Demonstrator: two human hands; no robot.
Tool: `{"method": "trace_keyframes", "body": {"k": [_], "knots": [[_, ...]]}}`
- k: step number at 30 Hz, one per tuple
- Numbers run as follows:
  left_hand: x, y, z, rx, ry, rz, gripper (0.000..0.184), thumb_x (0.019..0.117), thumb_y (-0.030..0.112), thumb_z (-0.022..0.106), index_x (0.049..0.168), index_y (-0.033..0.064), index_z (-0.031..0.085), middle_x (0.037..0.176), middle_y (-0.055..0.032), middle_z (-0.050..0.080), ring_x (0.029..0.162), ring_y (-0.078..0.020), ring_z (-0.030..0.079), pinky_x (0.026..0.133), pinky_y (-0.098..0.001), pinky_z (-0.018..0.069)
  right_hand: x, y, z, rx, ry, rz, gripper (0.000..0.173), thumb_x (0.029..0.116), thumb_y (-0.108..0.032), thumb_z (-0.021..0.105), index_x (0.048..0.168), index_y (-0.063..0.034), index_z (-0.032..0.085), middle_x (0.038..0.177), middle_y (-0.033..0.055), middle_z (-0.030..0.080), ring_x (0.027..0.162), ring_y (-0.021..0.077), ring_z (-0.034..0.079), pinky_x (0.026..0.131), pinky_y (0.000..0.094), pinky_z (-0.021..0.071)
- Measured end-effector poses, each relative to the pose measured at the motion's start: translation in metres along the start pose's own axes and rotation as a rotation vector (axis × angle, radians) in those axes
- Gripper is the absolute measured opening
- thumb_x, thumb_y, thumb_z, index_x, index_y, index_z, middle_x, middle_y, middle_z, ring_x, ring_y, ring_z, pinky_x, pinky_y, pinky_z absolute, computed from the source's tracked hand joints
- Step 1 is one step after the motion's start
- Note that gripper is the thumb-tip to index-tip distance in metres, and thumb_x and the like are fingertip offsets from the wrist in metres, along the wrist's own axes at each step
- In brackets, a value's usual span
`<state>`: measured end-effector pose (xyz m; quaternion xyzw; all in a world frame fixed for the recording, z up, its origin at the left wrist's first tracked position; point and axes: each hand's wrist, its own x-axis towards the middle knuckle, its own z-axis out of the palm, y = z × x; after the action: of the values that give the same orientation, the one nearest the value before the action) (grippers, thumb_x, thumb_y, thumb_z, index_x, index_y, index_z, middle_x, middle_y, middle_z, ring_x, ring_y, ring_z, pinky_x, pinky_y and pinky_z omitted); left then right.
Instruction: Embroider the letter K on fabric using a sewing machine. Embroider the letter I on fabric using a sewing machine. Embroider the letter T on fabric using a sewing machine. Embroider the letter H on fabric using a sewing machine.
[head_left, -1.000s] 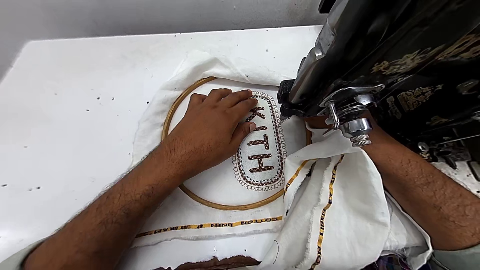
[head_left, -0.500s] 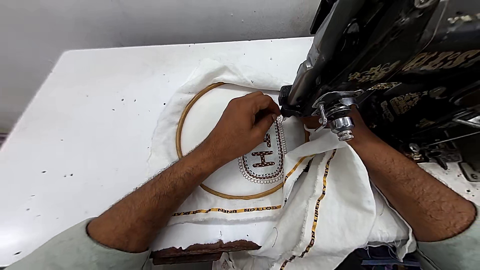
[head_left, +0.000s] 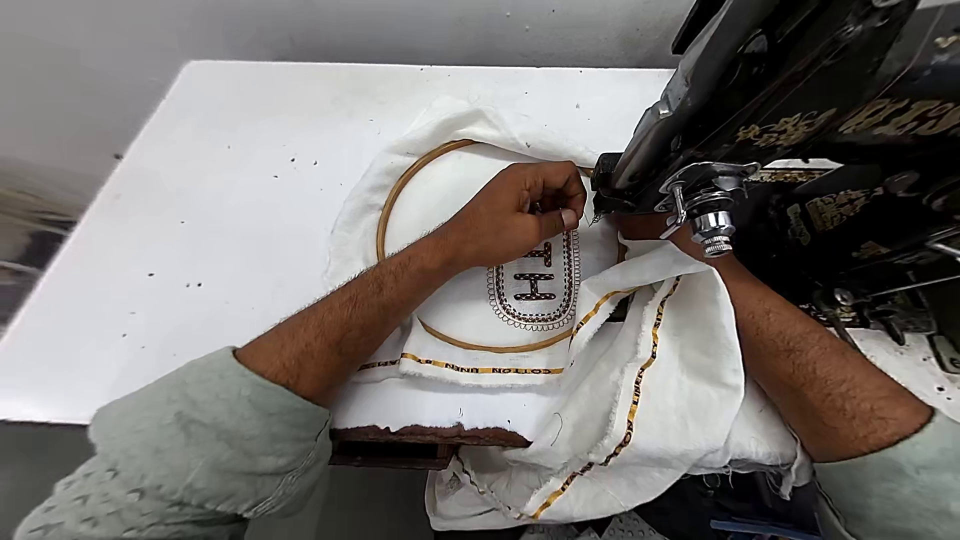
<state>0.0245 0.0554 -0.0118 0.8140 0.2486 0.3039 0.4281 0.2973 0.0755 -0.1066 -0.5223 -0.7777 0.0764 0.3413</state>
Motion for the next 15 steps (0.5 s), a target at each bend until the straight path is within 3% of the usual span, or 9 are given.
{"method": "trace_keyframes", "body": {"k": [3, 5, 6, 9, 11, 13, 15], "knots": [[-0.001, 0.001, 0.004, 0.118, 0.023, 0.007, 0.009, 0.0996, 0.006, 0.057, 0.098, 0.0024, 0.065, 0.075, 0.0002, 0.062, 0.065, -0.0039, 0.057, 0.061, -0.0206, 0.0482, -0.001, 0.0, 0.001, 0.0, -0.001, 0.015, 0.037, 0.0947, -0.011, 0.062, 0.127, 0.0073, 0.062, 0.137, 0.0364, 0.053, 0.134, 0.0485, 0.047, 0.115, 0.0548, 0.0364], [-0.004, -0.001, 0.006, 0.226, 0.075, 0.039, 0.011, 0.1006, 0.008, 0.054, 0.098, 0.0039, 0.064, 0.068, 0.0025, 0.056, 0.058, -0.0044, 0.05, 0.055, -0.0222, 0.042, -0.004, -0.014, 0.001, -0.013, 0.119, -0.005, 0.036, 0.0962, -0.015, 0.061, 0.122, 0.0106, 0.063, 0.126, 0.0363, 0.059, 0.124, 0.0455, 0.056, 0.11, 0.0517, 0.0414], [-0.006, -0.002, 0.004, 0.323, 0.113, 0.046, 0.012, 0.1005, 0.01, 0.052, 0.098, 0.0041, 0.063, 0.065, 0.0025, 0.054, 0.055, -0.0062, 0.049, 0.053, -0.0247, 0.0408, -0.004, -0.044, -0.021, -0.011, -0.001, 0.092, 0.037, 0.0987, -0.011, 0.059, 0.126, 0.0143, 0.058, 0.128, 0.0372, 0.058, 0.125, 0.0439, 0.055, 0.109, 0.051, 0.0391], [-0.014, 0.001, -0.017, 0.702, 0.265, -0.03, 0.018, 0.1003, 0.011, 0.05, 0.103, 0.0009, 0.065, 0.067, -0.0084, 0.06, 0.059, -0.0241, 0.06, 0.058, -0.0456, 0.0494, 0.0, -0.08, -0.039, -0.011, -0.047, 0.265, 0.035, 0.0965, -0.004, 0.063, 0.123, 0.0177, 0.058, 0.125, 0.0376, 0.06, 0.123, 0.0452, 0.057, 0.107, 0.053, 0.0414], [-0.022, 0.002, -0.043, 0.792, 0.462, -0.118, 0.022, 0.1019, 0.012, 0.049, 0.108, -0.0015, 0.066, 0.073, -0.0133, 0.065, 0.064, -0.0288, 0.064, 0.063, -0.0513, 0.0528, 0.003, -0.09, -0.045, -0.005, -0.029, 0.303, 0.035, 0.0972, -0.006, 0.062, 0.119, 0.0205, 0.058, 0.121, 0.0387, 0.061, 0.119, 0.0455, 0.059, 0.106, 0.0523, 0.0421], [-0.036, 0.008, -0.059, 0.795, 0.656, -0.157, 0.025, 0.1017, 0.014, 0.049, 0.112, -0.0013, 0.066, 0.07, -0.0101, 0.062, 0.059, -0.0234, 0.059, 0.059, -0.0455, 0.0502, 0.005, -0.1, -0.053, 0.004, -0.04, 0.331, 0.034, 0.0985, -0.006, 0.06, 0.116, 0.0231, 0.058, 0.12, 0.0414, 0.06, 0.119, 0.0511, 0.058, 0.106, 0.0579, 0.0416], [-0.055, 0.031, -0.047, 0.743, 0.745, -0.174, 0.029, 0.1041, 0.019, 0.051, 0.121, -0.0012, 0.063, 0.071, -0.0077, 0.061, 0.057, -0.0186, 0.056, 0.057, -0.04, 0.0495, 0.007, -0.106, -0.061, -0.035, -0.056, 0.343, 0.031, 0.0962, -0.008, 0.063, 0.108, 0.0206, 0.063, 0.113, 0.0399, 0.064, 0.113, 0.0531, 0.061, 0.1, 0.0638, 0.0446]]}}
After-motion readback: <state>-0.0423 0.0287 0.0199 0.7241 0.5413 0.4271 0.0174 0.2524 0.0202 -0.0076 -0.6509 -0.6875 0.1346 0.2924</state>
